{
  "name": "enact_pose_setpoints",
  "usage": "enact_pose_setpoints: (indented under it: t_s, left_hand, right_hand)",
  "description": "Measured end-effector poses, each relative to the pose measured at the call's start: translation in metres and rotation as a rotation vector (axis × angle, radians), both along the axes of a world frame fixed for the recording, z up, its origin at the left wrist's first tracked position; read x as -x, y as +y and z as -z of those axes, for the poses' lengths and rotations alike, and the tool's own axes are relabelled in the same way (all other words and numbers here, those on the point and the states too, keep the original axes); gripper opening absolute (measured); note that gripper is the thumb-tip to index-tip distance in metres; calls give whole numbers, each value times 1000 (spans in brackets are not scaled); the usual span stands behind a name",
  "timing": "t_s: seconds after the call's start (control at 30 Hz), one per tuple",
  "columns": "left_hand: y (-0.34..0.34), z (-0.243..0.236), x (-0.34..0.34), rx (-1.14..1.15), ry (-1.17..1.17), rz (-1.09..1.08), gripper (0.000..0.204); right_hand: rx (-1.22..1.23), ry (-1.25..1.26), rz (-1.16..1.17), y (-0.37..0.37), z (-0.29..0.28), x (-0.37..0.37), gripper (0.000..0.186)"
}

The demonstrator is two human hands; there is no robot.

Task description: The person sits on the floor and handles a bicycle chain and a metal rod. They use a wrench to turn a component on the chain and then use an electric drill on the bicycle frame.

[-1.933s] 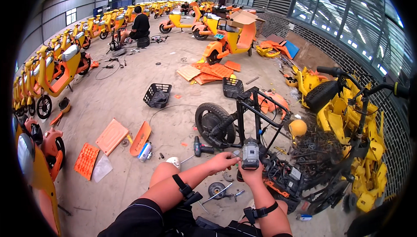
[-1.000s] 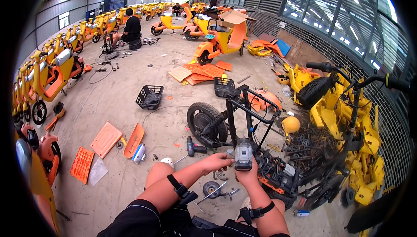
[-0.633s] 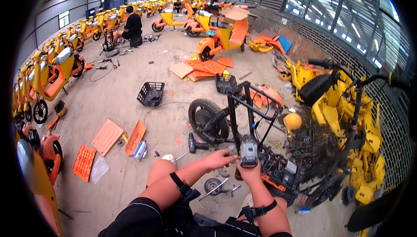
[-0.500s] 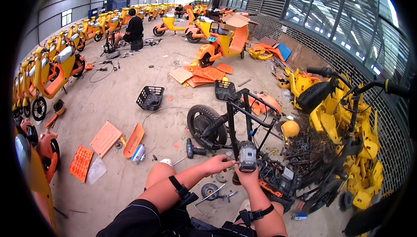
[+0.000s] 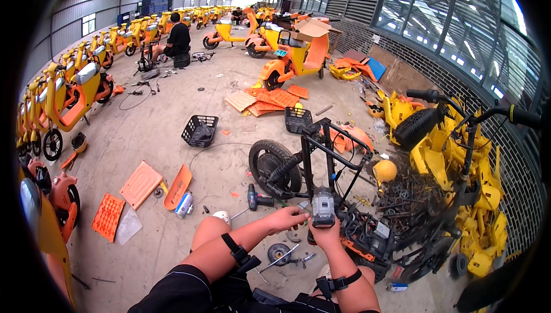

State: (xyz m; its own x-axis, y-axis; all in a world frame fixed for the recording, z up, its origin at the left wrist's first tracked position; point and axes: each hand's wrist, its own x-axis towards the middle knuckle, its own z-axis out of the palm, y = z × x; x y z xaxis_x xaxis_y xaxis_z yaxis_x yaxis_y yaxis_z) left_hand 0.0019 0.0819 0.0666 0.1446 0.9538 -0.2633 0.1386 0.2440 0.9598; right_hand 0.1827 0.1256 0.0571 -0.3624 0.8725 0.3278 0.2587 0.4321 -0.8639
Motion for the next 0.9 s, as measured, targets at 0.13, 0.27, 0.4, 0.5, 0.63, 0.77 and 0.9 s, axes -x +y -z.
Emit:
enact_pose_setpoints:
  t_s: [0.13, 0.27, 0.4, 0.5, 0.63, 0.77, 0.9]
  left_hand:
    - [5, 16, 5, 22, -96, 6, 47]
    - [4, 15, 6, 36, -120, 19, 37]
    - [3, 20, 6, 18, -118, 9, 36]
    - [0, 10, 5, 42, -103, 14, 36]
    - [-1, 12, 10, 65, -110, 27, 44]
    - [2, 22, 9, 20, -137, 0, 35]
    - [2, 19, 6, -4, -135, -6, 31]
  right_hand:
    - [-36, 45, -50, 3, 3, 3, 43]
    - [2, 34, -60, -1, -3, 6, 46]
    - [12, 47, -72, -3, -4, 8, 46]
    - [-34, 14, -73, -3, -6, 7, 46]
    - [-39, 17, -79, -4, -7, 10, 46]
    - [-63, 53, -59, -13, -20, 16, 32]
    - [-119, 36, -37, -13, -15, 14, 32]
